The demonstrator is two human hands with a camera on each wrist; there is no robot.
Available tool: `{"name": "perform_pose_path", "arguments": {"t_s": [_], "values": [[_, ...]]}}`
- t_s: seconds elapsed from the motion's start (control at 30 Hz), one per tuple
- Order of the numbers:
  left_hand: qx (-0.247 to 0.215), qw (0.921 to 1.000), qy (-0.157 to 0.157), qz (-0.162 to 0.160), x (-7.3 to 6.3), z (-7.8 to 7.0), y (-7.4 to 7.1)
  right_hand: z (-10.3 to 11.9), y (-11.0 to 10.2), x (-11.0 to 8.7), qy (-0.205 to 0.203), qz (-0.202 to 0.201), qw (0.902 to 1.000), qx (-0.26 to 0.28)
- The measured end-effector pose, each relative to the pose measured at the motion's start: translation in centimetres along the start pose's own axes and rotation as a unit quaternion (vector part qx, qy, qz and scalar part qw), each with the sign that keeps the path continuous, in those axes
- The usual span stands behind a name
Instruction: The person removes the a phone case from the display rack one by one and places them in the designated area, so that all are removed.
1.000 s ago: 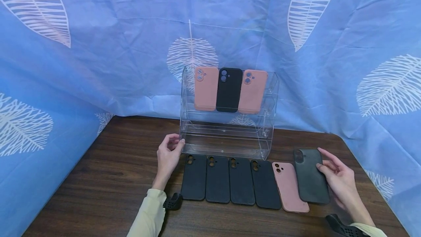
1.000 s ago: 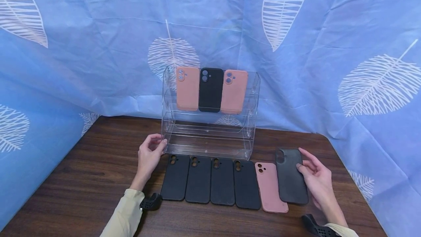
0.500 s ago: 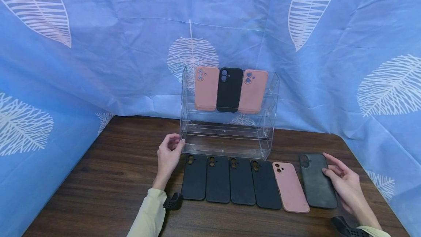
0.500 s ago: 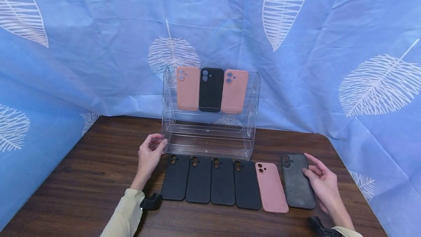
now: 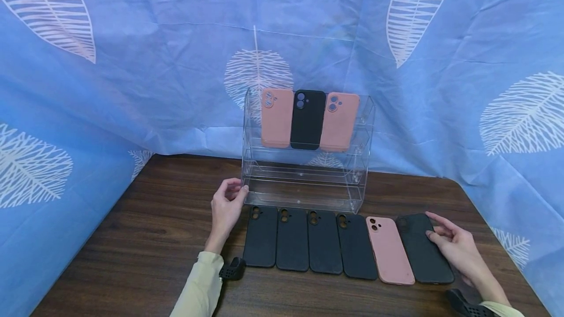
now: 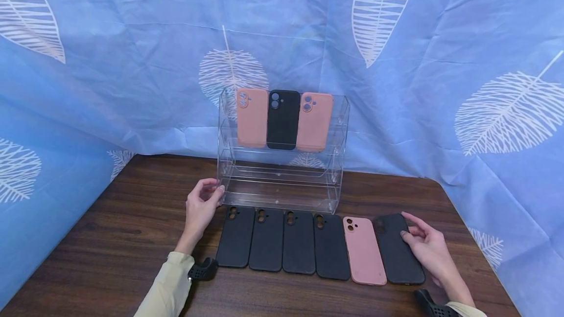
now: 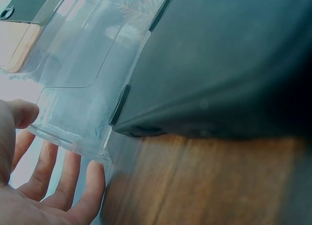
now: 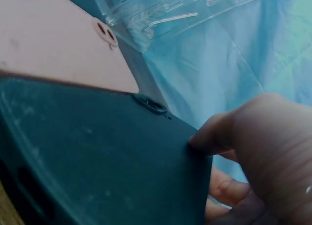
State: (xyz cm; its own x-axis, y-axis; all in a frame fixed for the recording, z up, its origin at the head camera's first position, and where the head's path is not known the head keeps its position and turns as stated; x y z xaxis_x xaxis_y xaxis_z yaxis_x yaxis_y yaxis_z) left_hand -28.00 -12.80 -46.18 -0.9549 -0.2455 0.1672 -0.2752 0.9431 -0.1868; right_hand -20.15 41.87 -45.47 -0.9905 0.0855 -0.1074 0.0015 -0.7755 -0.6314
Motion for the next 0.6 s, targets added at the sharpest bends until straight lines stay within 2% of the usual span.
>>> {"name": "perform_pose_path", "arguments": {"t_s": [0.17, 0.33, 0.47, 0.6], "values": [[0.002, 1.0, 0.001, 0.0, 0.02, -0.07, 0.02, 0.36, 0.12, 0.26, 0.0, -0.009, 0.9954, -0.095], [0.004, 1.0, -0.001, 0.002, -0.01, -0.06, 0.05, 0.71, -0.08, 0.44, -0.046, -0.043, 0.982, -0.178], [0.003, 1.0, -0.002, 0.002, -0.05, -0.06, 0.06, 0.84, -0.06, 0.45, -0.086, -0.071, 0.9683, -0.224], [0.005, 1.0, -0.001, 0.002, -0.1, -0.08, 0.05, 0.91, 0.07, 0.55, -0.099, -0.073, 0.9615, -0.246]]}}
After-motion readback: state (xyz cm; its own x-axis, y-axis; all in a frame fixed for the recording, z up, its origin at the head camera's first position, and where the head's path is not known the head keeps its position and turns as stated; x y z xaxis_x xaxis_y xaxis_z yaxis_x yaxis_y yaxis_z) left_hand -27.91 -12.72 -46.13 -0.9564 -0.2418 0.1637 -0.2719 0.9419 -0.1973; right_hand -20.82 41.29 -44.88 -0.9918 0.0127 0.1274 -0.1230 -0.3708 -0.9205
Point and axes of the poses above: each hand's wrist, its own x-axis towards the middle knuckle, its own y-axis out of the palm, z = x × y, the point moved 6 cm from there along x, towards the middle knuckle, and after that the axes turned 4 degrees about z, right-handed, at the moved point
